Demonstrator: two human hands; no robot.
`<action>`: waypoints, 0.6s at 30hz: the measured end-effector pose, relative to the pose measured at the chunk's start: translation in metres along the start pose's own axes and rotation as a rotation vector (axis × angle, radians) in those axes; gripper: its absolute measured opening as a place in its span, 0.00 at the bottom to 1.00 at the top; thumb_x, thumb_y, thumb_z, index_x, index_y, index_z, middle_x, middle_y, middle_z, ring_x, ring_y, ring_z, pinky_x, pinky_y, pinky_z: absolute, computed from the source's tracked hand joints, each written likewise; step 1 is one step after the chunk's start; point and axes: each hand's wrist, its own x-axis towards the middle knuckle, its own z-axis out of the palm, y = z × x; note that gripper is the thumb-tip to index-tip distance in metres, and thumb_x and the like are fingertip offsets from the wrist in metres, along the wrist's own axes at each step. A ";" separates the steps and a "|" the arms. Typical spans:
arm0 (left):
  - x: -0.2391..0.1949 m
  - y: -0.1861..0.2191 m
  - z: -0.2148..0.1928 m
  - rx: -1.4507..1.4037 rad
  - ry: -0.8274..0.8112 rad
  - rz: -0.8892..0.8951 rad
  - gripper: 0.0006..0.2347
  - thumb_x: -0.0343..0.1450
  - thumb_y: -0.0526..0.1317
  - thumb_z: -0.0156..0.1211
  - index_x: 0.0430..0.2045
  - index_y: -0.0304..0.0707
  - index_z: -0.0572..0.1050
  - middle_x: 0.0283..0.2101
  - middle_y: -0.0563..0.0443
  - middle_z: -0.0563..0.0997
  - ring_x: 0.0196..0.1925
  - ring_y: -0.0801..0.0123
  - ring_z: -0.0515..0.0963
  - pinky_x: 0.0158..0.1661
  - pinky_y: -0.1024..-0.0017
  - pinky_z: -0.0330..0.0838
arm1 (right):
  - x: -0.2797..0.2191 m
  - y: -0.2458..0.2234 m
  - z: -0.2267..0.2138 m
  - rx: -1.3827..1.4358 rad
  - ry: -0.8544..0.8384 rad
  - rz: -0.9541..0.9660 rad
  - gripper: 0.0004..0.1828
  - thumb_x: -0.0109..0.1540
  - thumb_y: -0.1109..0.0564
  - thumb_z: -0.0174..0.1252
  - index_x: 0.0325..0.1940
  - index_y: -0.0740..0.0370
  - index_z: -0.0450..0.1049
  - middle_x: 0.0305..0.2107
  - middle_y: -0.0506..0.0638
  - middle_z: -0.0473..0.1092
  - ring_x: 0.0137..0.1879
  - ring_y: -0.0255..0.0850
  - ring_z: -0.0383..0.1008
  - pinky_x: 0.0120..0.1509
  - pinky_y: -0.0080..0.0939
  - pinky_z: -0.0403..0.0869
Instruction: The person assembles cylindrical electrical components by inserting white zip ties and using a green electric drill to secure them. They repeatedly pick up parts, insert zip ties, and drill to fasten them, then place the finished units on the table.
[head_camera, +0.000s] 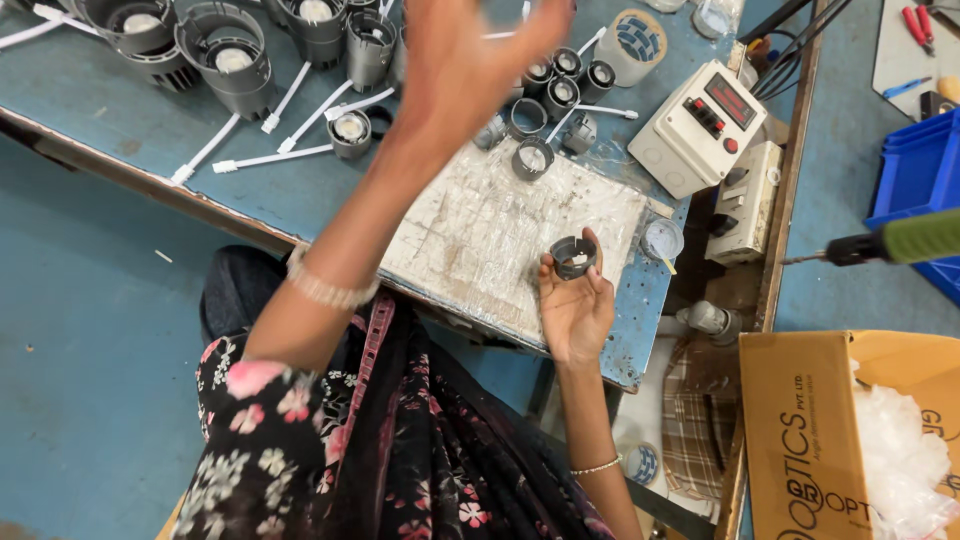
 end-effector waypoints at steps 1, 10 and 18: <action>-0.020 0.030 -0.026 -0.123 -0.051 -0.016 0.20 0.73 0.46 0.68 0.51 0.35 0.68 0.46 0.47 0.80 0.46 0.61 0.83 0.45 0.64 0.79 | 0.000 0.000 0.001 -0.024 -0.003 -0.004 0.27 0.66 0.56 0.58 0.69 0.57 0.61 0.51 0.59 0.70 0.59 0.51 0.72 0.68 0.47 0.71; -0.109 0.084 -0.056 -0.274 -0.640 -0.704 0.36 0.62 0.33 0.67 0.65 0.45 0.55 0.55 0.46 0.81 0.54 0.57 0.83 0.56 0.65 0.77 | 0.005 0.000 0.005 -0.371 0.134 0.010 0.17 0.70 0.56 0.53 0.60 0.70 0.66 0.53 0.62 0.73 0.63 0.53 0.73 0.70 0.48 0.71; -0.163 0.055 -0.032 -0.328 -0.604 -0.658 0.35 0.64 0.34 0.68 0.66 0.44 0.54 0.58 0.45 0.76 0.58 0.58 0.79 0.58 0.65 0.73 | 0.003 -0.022 0.018 -0.929 0.145 -0.018 0.13 0.69 0.64 0.54 0.56 0.72 0.70 0.53 0.58 0.73 0.63 0.42 0.75 0.71 0.40 0.69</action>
